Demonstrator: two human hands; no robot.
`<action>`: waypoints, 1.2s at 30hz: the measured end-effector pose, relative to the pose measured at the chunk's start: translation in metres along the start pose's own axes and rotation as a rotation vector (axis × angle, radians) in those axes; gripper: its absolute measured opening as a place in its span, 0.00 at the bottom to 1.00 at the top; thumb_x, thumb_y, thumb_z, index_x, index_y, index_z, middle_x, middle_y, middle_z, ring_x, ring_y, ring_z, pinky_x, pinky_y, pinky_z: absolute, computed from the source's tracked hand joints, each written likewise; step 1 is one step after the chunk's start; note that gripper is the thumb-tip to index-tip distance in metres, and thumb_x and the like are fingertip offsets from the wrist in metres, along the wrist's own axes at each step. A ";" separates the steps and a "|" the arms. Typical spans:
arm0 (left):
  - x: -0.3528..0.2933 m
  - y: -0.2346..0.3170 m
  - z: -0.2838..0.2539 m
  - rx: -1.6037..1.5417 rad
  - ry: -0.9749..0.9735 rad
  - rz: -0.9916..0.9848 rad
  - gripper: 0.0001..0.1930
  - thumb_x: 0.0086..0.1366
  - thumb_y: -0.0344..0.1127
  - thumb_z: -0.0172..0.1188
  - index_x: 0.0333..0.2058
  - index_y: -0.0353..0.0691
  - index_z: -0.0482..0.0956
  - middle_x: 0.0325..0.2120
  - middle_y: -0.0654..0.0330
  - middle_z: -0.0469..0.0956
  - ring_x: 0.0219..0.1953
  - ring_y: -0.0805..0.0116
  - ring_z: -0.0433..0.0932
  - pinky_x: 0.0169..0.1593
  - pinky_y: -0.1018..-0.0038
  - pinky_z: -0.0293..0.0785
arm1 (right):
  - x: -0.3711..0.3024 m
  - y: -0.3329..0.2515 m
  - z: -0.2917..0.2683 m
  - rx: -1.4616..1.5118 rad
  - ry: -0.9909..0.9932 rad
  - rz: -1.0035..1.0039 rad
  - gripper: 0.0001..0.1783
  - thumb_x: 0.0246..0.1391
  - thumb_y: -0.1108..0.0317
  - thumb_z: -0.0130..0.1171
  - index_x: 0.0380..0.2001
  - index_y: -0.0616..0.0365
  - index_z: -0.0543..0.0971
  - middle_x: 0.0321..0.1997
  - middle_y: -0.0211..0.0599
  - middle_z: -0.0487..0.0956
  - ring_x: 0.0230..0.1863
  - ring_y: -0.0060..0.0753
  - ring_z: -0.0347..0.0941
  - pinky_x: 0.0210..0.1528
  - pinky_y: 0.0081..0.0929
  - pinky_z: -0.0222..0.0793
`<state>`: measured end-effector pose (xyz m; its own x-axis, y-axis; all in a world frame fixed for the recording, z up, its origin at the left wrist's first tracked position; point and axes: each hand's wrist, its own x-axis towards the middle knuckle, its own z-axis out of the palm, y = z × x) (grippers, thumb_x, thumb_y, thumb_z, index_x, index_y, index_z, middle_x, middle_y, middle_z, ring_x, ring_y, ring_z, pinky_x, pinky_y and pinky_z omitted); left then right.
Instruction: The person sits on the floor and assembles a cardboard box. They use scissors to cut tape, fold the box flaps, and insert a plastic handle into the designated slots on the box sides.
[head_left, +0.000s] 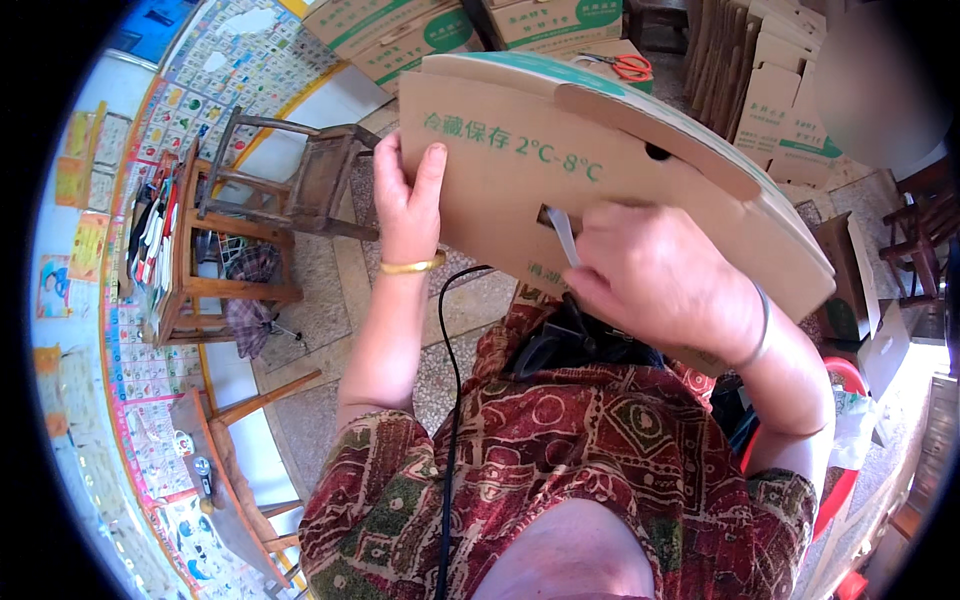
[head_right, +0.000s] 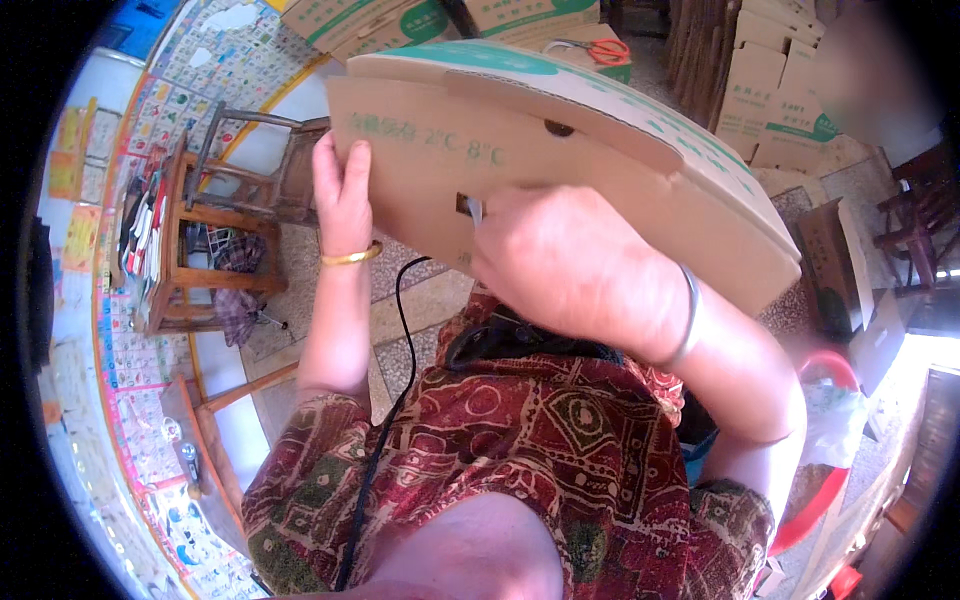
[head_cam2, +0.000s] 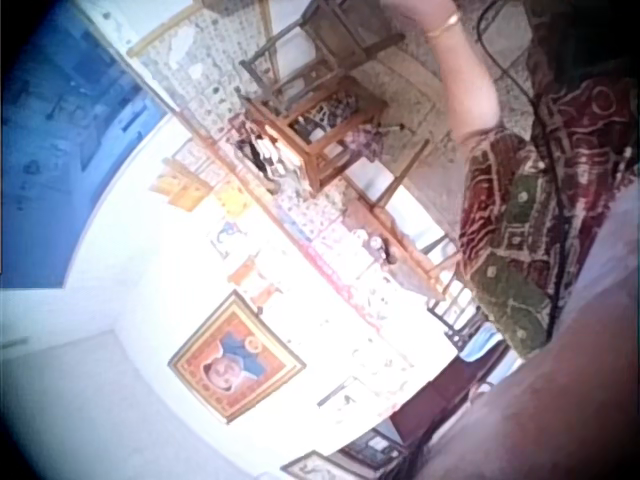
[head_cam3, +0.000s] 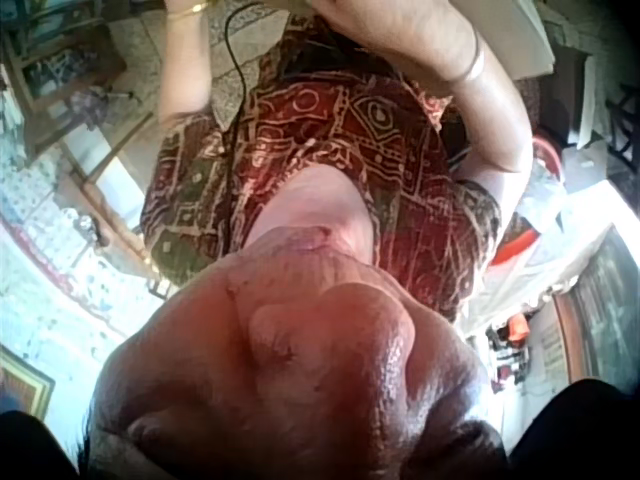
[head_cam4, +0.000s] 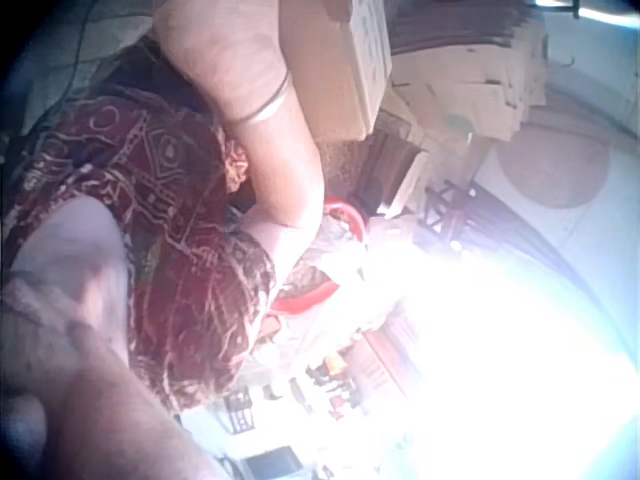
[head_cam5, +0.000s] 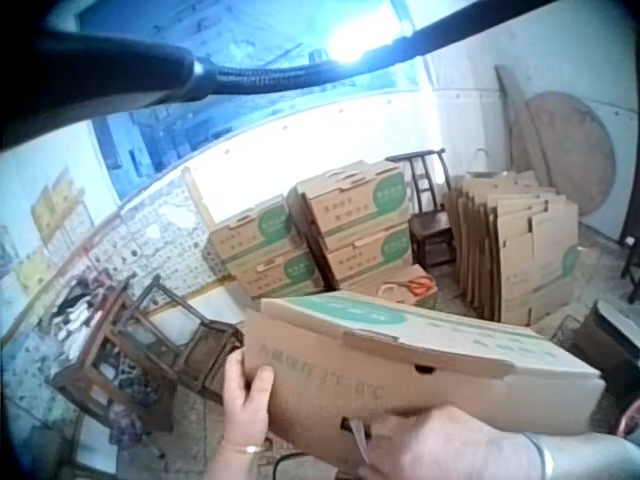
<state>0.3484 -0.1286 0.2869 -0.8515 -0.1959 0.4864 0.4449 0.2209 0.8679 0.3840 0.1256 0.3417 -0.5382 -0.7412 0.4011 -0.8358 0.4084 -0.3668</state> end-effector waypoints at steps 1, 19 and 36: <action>0.004 -0.007 0.000 0.000 -0.010 0.025 0.23 0.65 0.36 0.60 0.53 0.31 0.63 0.47 0.55 0.71 0.47 0.70 0.70 0.51 0.73 0.69 | 0.001 0.000 0.003 -0.024 0.022 0.026 0.08 0.45 0.66 0.59 0.19 0.58 0.77 0.26 0.39 0.75 0.25 0.41 0.76 0.27 0.34 0.74; 0.044 0.074 0.050 0.503 -0.682 0.772 0.14 0.53 0.42 0.68 0.35 0.43 0.77 0.38 0.60 0.81 0.41 0.60 0.79 0.48 0.65 0.69 | -0.026 -0.027 0.014 -0.220 0.037 0.080 0.10 0.40 0.71 0.55 0.29 0.60 0.78 0.26 0.37 0.71 0.20 0.31 0.73 0.20 0.26 0.71; 0.031 0.064 0.032 0.396 -0.695 0.896 0.12 0.58 0.45 0.62 0.33 0.45 0.75 0.37 0.58 0.81 0.34 0.61 0.79 0.38 0.69 0.71 | -0.031 0.056 -0.055 0.290 0.015 0.032 0.17 0.48 0.76 0.63 0.44 0.58 0.80 0.45 0.42 0.77 0.45 0.42 0.75 0.47 0.32 0.71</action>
<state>0.3414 -0.0896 0.3539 -0.3050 0.7076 0.6374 0.9431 0.3175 0.0989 0.3481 0.2008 0.3549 -0.5671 -0.7214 0.3974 -0.7539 0.2604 -0.6032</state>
